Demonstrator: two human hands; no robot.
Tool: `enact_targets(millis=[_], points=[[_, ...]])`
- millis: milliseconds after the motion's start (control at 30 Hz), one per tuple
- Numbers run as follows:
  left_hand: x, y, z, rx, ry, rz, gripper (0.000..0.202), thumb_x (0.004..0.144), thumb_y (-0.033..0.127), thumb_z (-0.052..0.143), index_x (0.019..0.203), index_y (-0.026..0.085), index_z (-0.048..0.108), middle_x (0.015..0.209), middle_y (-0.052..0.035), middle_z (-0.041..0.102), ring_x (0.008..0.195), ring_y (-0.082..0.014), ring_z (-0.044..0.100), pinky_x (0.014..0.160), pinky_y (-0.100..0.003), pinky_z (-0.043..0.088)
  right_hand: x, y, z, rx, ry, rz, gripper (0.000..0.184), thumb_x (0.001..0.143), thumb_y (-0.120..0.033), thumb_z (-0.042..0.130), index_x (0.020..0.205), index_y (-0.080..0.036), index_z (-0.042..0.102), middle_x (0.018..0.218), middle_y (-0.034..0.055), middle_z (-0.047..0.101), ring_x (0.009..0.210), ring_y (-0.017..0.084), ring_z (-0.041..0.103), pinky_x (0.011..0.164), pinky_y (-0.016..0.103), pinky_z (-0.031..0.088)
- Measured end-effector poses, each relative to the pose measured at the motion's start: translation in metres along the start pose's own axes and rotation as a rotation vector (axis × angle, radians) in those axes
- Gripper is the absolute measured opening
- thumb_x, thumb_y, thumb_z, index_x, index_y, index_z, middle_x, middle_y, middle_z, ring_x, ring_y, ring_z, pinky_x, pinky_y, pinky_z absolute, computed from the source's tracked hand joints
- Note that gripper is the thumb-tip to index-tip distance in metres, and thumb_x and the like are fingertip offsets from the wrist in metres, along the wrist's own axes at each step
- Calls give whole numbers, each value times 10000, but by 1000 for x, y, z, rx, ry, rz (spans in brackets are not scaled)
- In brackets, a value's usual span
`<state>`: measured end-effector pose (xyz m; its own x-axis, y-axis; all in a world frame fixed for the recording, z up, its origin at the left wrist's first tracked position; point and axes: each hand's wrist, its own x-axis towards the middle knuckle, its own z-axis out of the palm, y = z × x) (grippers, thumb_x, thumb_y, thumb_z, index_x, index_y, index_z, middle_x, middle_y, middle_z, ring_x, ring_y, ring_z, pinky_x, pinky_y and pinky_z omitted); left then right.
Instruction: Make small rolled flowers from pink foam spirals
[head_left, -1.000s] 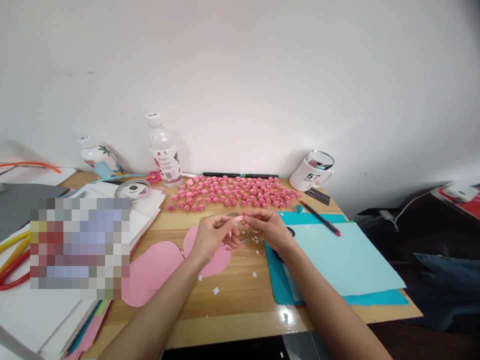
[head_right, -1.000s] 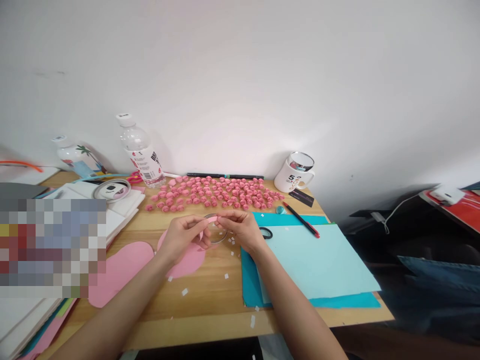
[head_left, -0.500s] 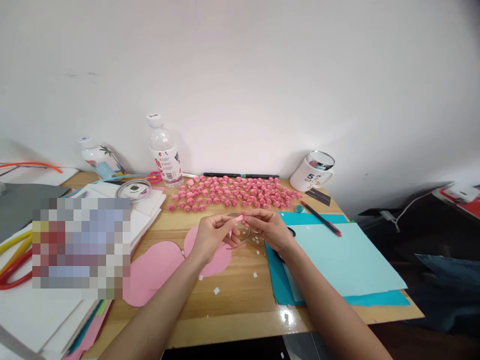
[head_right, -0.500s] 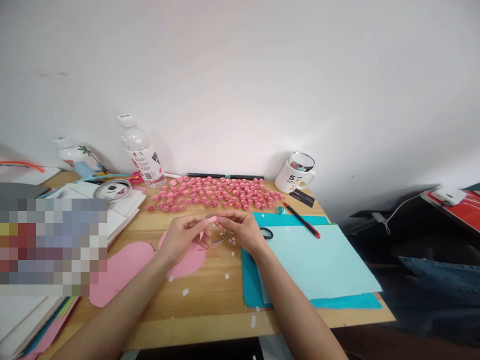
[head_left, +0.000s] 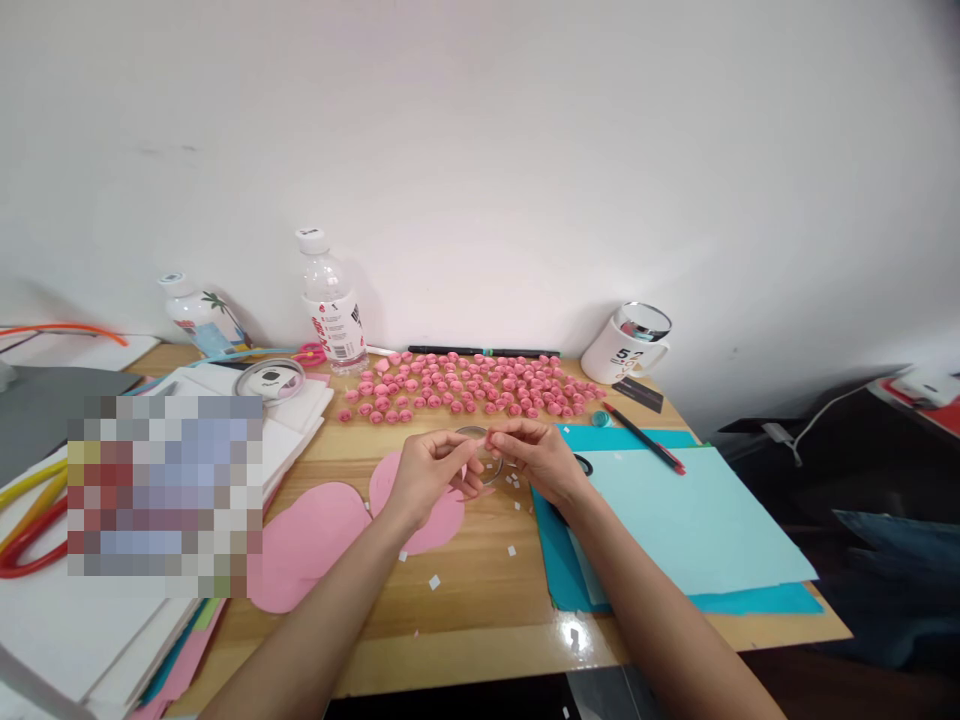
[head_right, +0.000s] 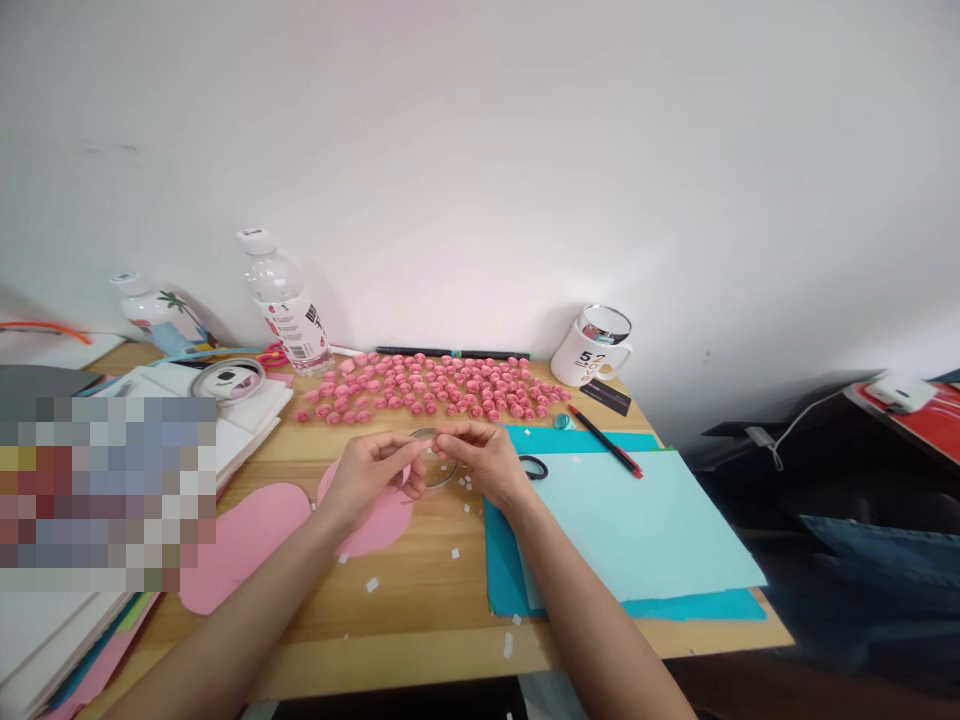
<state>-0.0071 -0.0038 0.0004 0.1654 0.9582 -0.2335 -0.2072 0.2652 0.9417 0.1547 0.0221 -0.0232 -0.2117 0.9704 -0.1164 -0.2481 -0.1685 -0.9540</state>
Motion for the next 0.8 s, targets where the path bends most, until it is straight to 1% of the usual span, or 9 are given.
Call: enact_targets(millis=[100,167,333,433,533,600,667,733,800], points=[[-1,3,1,12,25,7,228,676,337,677,672,116,622,552,-4,596,420,-106,562,424,-240,503,-1,-2,1,-18,-14,20,191,606,-291,754,760,-187,713,720,24,699,663,127,612,648,252,459],[-2,3,1,3,22,-4,230,668,339,682,671,118,621,554,-3,599,416,-106,559,429,-248,509,-1,-4,2,-20,-12,21,201,596,-285,760,764,-187,712,725,25,701,655,124,613,637,248,462],[-1,0,1,-15,-13,-21,201,675,316,673,665,123,618,554,-7,615,425,-116,571,432,-251,499,-2,-3,2,-1,-12,-7,150,588,-263,769,662,-176,672,576,-11,653,525,85,554,538,213,423],[-1,0,1,-1,-25,-6,191,696,307,655,661,122,623,551,-18,623,454,-127,589,453,-246,491,-1,-1,1,6,-10,-19,135,596,-255,767,646,-177,669,536,-24,633,507,73,537,532,203,414],[-1,0,0,24,4,6,199,695,317,658,664,123,626,564,-18,623,444,-117,580,442,-231,469,0,1,-1,5,-9,-11,134,614,-276,754,694,-186,695,631,-1,674,577,91,576,592,220,443],[-1,1,0,20,20,10,208,689,329,664,666,126,625,567,-13,618,437,-115,574,435,-231,464,1,2,-1,-7,-17,8,167,620,-288,748,751,-192,709,724,20,697,657,116,606,656,246,463],[0,0,-1,11,13,14,215,693,339,659,667,128,624,566,-13,615,440,-118,573,437,-237,467,1,1,-1,-16,-21,18,200,614,-291,751,785,-196,710,764,30,701,700,133,617,693,267,469],[0,0,-1,13,-5,26,213,700,335,652,660,129,620,571,-14,618,441,-114,571,433,-230,459,0,0,-1,-15,-21,9,194,605,-291,756,765,-194,703,715,20,693,662,128,608,662,263,466],[0,-1,-1,25,-19,29,210,703,331,649,663,126,621,574,-17,622,438,-111,569,417,-217,439,0,-1,0,-10,-22,-6,166,601,-290,760,707,-187,683,624,1,666,580,106,578,593,241,446]])
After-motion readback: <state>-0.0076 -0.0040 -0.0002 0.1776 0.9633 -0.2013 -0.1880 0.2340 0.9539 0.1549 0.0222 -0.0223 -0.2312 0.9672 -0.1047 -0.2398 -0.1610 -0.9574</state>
